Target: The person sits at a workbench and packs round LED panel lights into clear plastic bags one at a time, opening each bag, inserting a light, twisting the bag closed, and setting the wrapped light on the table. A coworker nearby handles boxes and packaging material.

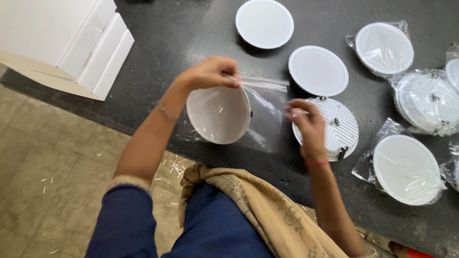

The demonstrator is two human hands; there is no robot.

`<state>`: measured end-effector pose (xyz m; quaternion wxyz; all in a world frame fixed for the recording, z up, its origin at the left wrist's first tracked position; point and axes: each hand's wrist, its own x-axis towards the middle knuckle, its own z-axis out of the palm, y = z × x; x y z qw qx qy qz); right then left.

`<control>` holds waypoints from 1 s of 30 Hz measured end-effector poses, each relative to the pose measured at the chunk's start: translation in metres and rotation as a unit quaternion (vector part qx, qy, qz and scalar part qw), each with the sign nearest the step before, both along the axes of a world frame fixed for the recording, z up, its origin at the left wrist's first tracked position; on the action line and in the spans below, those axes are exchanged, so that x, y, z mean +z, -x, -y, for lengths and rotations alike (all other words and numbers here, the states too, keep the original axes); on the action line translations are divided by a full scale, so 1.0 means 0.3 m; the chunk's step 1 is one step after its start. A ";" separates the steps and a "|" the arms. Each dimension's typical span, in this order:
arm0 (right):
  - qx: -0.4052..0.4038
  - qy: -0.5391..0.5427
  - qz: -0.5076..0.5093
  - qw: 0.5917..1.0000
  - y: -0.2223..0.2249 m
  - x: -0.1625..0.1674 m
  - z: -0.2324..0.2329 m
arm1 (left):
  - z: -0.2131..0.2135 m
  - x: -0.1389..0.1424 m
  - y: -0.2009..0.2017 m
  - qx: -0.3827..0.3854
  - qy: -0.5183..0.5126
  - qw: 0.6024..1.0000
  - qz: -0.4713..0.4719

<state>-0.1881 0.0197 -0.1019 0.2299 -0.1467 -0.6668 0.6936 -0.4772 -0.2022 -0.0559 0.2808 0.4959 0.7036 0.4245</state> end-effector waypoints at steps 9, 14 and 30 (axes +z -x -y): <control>0.191 0.173 0.104 0.961 0.024 0.000 0.080 | 0.166 -0.192 -0.373 0.237 -0.266 0.871 0.339; 0.248 0.126 0.143 0.950 0.026 0.065 0.069 | 0.189 -0.176 -0.534 0.224 -0.251 0.855 0.396; 0.331 0.231 0.062 0.913 0.050 0.109 0.077 | 0.100 -0.023 -0.534 0.216 -0.253 0.890 0.312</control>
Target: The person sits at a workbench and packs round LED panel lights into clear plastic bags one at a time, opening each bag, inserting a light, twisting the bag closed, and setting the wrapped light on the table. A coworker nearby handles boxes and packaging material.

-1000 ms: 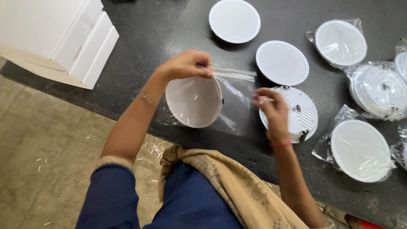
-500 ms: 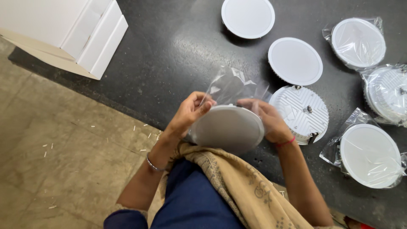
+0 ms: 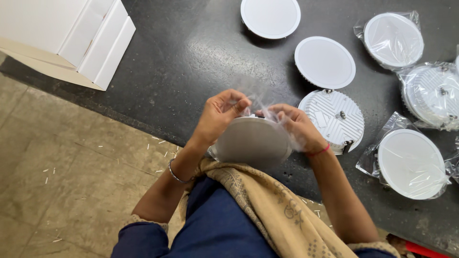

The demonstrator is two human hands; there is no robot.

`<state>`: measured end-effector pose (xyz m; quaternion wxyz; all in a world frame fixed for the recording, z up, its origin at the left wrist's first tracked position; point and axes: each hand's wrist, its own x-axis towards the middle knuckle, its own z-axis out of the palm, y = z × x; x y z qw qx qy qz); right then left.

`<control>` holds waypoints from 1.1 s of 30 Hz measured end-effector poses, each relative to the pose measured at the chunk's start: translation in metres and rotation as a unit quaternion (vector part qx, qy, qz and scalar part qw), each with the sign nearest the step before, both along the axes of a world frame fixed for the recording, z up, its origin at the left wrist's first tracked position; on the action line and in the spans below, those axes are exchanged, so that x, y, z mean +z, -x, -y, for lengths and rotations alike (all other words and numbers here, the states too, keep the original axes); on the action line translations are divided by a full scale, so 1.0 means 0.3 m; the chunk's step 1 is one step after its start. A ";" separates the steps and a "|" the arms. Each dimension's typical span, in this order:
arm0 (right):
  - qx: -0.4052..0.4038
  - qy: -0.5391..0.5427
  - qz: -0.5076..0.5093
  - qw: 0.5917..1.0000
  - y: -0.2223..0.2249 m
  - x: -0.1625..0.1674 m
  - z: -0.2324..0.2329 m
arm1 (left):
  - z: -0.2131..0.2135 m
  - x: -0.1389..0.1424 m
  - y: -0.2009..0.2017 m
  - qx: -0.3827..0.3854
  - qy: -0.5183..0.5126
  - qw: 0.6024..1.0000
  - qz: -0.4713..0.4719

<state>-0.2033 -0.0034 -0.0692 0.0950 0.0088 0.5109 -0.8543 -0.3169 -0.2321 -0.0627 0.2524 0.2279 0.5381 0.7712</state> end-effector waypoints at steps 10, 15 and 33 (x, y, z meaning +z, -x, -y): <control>0.084 -0.290 -0.029 0.953 0.066 0.181 -0.010 | 0.007 0.140 -0.075 0.115 0.156 0.927 -0.320; 0.097 -0.473 -0.118 0.868 0.071 0.238 0.024 | 0.006 0.205 -0.102 0.098 0.178 0.931 -0.304; 0.114 -0.255 -0.009 0.960 0.078 0.175 -0.035 | -0.016 0.222 -0.191 0.032 0.207 0.881 -0.424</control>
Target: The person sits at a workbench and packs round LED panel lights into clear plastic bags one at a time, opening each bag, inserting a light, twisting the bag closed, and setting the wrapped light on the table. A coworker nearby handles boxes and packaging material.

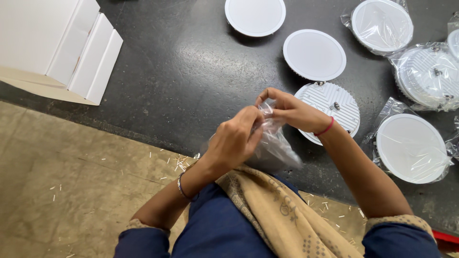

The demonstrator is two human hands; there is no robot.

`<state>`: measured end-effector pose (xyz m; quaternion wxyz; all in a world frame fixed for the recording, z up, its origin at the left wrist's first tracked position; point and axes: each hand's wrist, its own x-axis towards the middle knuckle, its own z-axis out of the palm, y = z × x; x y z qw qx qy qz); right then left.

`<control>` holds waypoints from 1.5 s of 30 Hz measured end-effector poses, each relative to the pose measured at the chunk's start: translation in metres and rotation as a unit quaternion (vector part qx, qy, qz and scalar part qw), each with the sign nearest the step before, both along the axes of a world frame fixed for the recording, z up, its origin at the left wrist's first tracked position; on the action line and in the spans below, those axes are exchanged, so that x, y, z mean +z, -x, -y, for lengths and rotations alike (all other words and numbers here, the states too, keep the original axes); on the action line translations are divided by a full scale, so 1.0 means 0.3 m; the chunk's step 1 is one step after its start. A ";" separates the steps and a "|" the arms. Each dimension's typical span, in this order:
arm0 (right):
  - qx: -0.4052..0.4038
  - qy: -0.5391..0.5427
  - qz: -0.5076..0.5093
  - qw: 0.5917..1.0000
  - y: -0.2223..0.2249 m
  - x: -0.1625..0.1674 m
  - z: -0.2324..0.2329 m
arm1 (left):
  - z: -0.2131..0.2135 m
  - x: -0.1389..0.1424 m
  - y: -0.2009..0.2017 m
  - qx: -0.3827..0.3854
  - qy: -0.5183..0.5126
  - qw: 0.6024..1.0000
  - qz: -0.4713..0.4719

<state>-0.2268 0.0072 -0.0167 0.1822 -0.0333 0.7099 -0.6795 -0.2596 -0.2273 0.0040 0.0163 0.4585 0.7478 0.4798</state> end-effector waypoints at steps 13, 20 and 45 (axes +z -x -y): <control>-0.033 0.041 0.052 0.997 0.030 0.004 0.024 | -0.086 0.007 -0.126 0.062 0.035 0.984 -0.164; -0.021 0.071 0.022 0.997 0.017 -0.045 -0.004 | -0.107 -0.018 -0.035 0.046 0.100 0.992 -0.069; -0.017 -0.036 0.054 0.998 0.001 0.041 0.030 | 0.050 0.012 0.185 -0.155 0.057 0.978 -0.130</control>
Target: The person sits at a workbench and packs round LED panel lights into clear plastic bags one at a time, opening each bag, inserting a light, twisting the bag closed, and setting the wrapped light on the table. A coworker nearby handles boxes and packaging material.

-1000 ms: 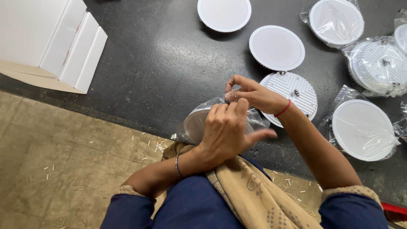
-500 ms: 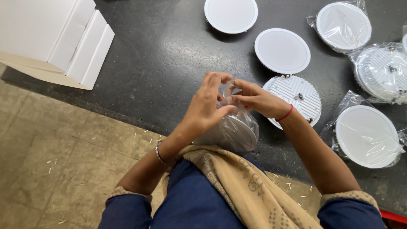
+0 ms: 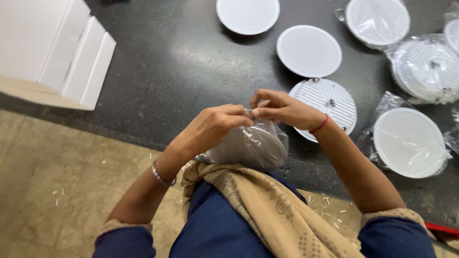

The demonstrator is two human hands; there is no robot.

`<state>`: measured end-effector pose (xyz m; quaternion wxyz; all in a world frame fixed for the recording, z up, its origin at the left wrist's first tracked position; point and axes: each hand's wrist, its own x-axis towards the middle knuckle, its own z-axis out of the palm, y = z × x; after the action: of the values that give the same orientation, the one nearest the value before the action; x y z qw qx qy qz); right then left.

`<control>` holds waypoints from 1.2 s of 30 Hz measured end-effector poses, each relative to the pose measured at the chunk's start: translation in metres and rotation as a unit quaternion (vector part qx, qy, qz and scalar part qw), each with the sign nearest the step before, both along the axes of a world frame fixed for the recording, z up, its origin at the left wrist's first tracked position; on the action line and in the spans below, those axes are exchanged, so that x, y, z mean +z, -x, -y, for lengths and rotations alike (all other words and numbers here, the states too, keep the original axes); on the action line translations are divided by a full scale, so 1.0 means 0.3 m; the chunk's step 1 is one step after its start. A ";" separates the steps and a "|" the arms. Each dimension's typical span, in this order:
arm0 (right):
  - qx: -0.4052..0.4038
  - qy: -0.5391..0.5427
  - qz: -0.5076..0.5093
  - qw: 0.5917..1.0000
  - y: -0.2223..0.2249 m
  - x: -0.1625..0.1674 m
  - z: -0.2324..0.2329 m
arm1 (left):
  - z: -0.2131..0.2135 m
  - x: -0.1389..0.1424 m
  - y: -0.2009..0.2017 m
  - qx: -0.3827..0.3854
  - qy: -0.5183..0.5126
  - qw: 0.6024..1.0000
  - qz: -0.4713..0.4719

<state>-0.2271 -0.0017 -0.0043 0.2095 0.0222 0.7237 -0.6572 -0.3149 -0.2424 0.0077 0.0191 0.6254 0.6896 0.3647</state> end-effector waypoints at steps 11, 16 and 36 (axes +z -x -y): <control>0.026 -0.104 -0.180 0.978 -0.124 0.020 0.046 | 0.017 0.058 -0.101 0.060 0.017 0.997 0.044; -0.046 -0.124 -0.207 0.969 -0.188 -0.014 0.013 | 0.065 0.038 -0.124 0.190 -0.078 0.977 0.051; -0.311 -0.615 -0.322 0.649 -1.033 -0.094 -0.516 | -0.742 -0.399 -0.740 -0.065 0.113 0.745 0.654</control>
<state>0.0829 0.1531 -0.0325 -0.3149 0.1567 0.9345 -0.0540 -0.0931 -0.0197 -0.1121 0.5592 0.2700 0.5020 0.6020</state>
